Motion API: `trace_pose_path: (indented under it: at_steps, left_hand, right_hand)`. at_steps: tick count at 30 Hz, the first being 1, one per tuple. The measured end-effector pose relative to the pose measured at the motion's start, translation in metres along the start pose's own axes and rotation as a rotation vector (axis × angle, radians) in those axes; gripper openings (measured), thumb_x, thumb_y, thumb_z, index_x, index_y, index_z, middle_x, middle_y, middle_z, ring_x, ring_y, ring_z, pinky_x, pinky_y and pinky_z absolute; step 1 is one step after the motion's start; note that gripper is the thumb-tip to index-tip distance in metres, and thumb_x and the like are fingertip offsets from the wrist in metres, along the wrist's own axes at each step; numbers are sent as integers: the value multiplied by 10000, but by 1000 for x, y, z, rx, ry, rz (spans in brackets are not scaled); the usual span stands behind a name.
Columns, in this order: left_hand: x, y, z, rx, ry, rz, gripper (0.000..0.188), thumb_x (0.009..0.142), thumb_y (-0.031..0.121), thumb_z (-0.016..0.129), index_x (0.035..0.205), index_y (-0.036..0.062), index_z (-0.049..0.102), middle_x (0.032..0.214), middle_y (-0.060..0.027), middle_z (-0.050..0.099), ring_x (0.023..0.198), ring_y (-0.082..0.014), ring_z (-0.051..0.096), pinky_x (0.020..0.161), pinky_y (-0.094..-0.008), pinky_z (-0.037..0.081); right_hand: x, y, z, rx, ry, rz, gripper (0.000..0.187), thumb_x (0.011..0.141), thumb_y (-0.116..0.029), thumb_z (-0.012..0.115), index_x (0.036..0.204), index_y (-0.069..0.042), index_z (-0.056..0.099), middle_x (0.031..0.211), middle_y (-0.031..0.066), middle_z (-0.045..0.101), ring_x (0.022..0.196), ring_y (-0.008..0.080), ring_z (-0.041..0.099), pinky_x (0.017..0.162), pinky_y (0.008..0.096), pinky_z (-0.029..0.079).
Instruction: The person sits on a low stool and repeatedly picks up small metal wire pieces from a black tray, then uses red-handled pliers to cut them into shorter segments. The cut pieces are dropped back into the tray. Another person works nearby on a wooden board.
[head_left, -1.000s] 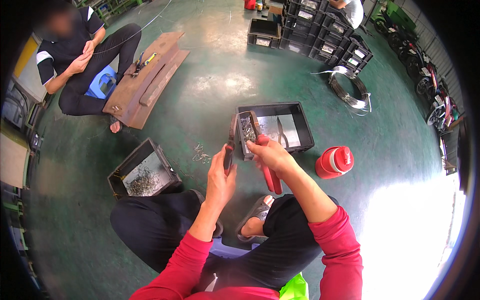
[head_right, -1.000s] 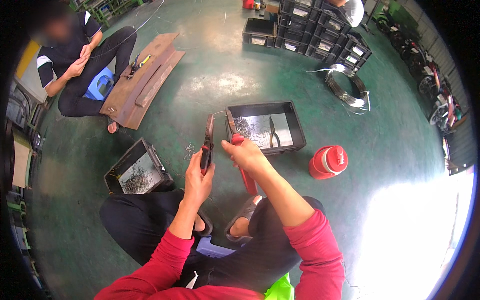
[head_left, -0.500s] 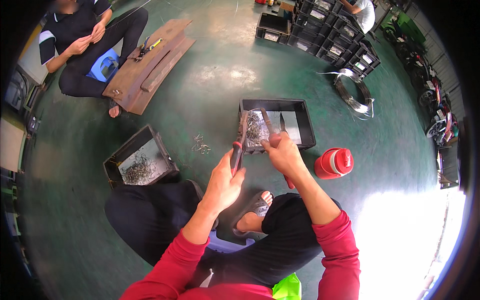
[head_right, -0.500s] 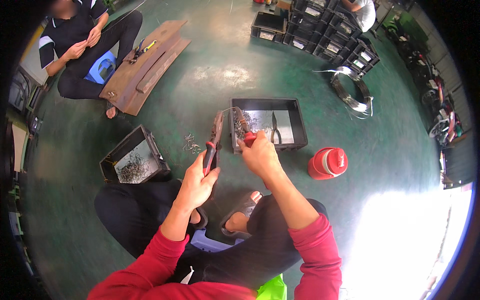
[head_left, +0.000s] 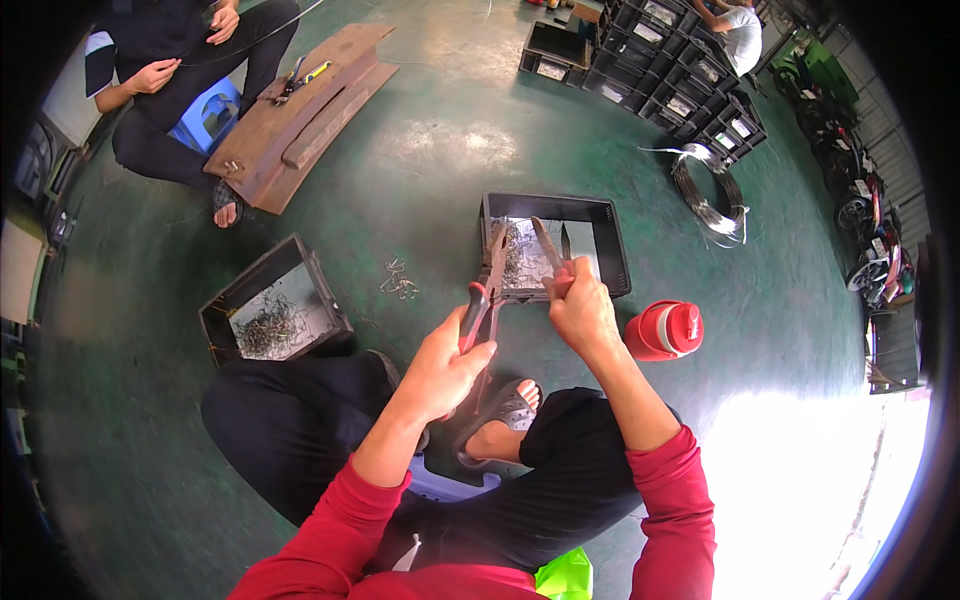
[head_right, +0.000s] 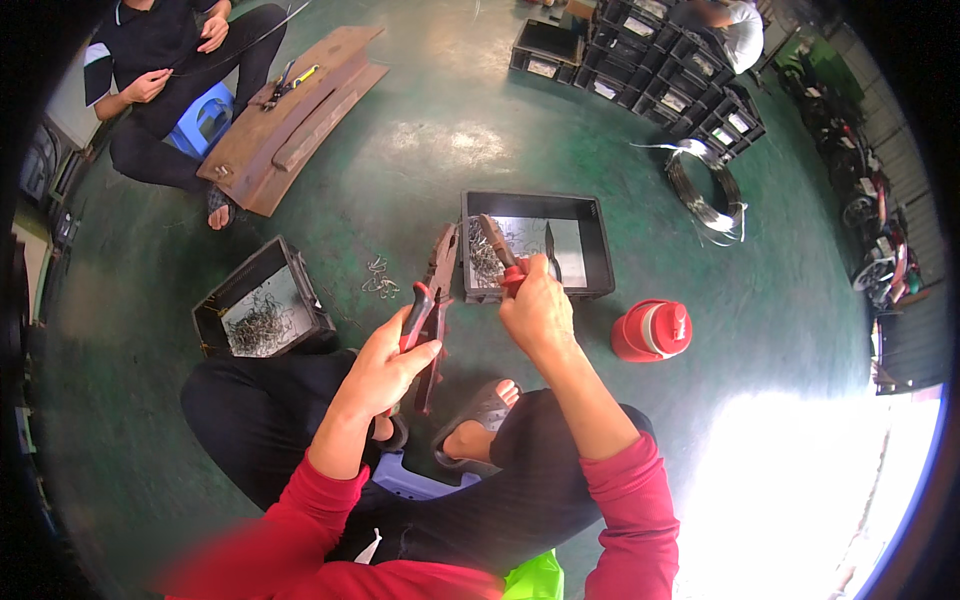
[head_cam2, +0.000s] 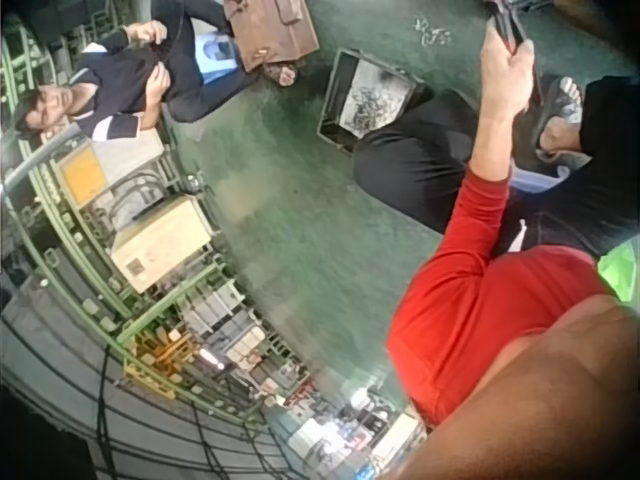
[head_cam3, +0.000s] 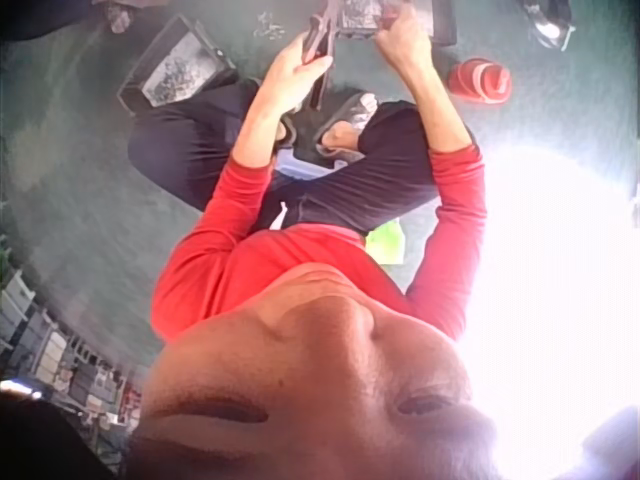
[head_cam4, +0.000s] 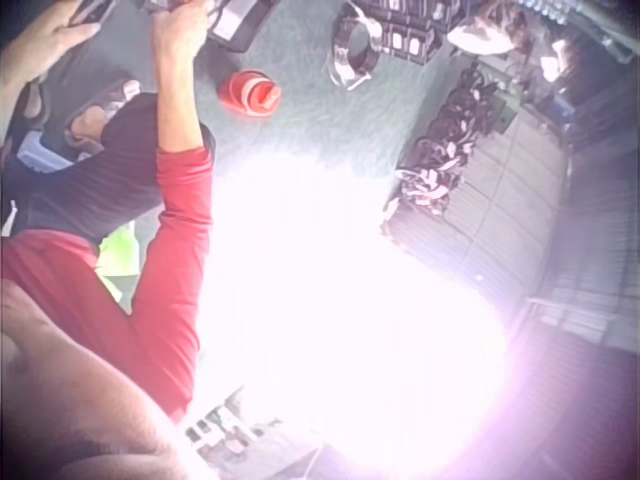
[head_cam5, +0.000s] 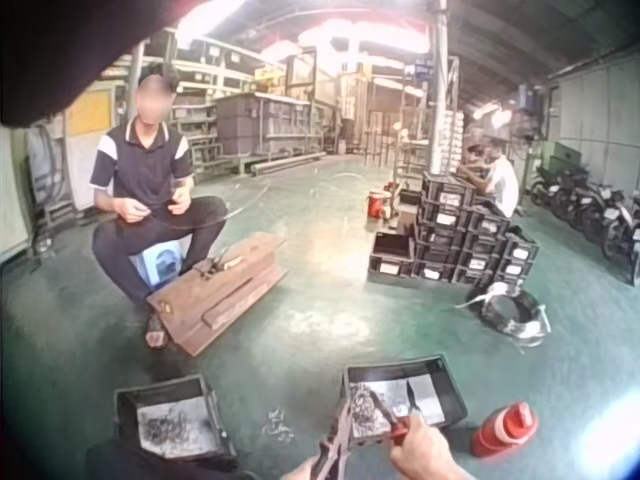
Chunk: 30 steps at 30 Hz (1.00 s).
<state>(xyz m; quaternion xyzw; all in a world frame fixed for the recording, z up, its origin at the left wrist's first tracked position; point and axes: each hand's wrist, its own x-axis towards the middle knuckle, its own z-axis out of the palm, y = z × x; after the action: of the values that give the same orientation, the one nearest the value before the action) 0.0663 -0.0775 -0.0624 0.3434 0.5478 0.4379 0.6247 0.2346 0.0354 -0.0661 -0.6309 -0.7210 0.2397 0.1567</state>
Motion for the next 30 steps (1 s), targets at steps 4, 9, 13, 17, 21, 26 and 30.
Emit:
trace_pose_path:
  at_steps: [4,9,13,17,21,26,30]
  left_hand:
    - [2,0,-2,-50,-18,-53,376,887,22,545,1252,15,454,919,-51,553,801,-143,573,693,-312,516]
    - [4,2,0,22,-21,-12,416,882,44,563,1280,10,445,871,-45,567,730,-118,556,652,-260,474]
    - [20,-20,-1,232,115,39,518,842,122,606,1316,16,429,880,-110,575,798,-200,589,739,-333,466]
    - [62,-84,-14,537,274,167,549,819,118,608,1314,-17,413,1074,-233,541,936,-355,578,845,-392,448]
    - [90,-170,-21,740,362,-64,584,834,153,607,1330,-37,365,1174,-250,476,1078,-398,499,917,-432,423]
    - [88,-241,-25,908,406,-216,613,842,158,605,1346,-43,320,1231,-227,410,1146,-409,416,917,-472,429]
    - [86,-261,-31,1013,430,-155,621,838,149,608,1348,-33,303,1216,-192,400,1135,-387,411,881,-488,448]
  right_hand:
    - [1,4,-3,-44,-28,7,317,815,-162,601,1024,3,429,878,269,624,853,440,606,735,498,469]
    - [2,9,0,-55,39,-37,293,845,-208,606,989,4,463,813,253,629,813,420,622,694,474,470]
    - [16,15,-12,345,-272,196,294,885,-279,593,960,-8,504,788,159,652,778,288,670,649,398,506]
    - [16,21,-31,996,-633,430,298,915,-352,560,939,-56,541,864,106,644,791,279,664,707,434,550]
    - [14,20,-31,1157,-791,488,307,912,-352,566,952,-49,543,865,126,643,830,297,657,767,510,534]
    - [16,24,-27,1162,-841,540,324,907,-366,575,967,-50,532,883,127,633,870,308,644,801,510,511]
    - [25,32,-23,1178,-848,572,330,906,-351,577,1024,-49,510,951,148,636,926,319,638,793,524,513]
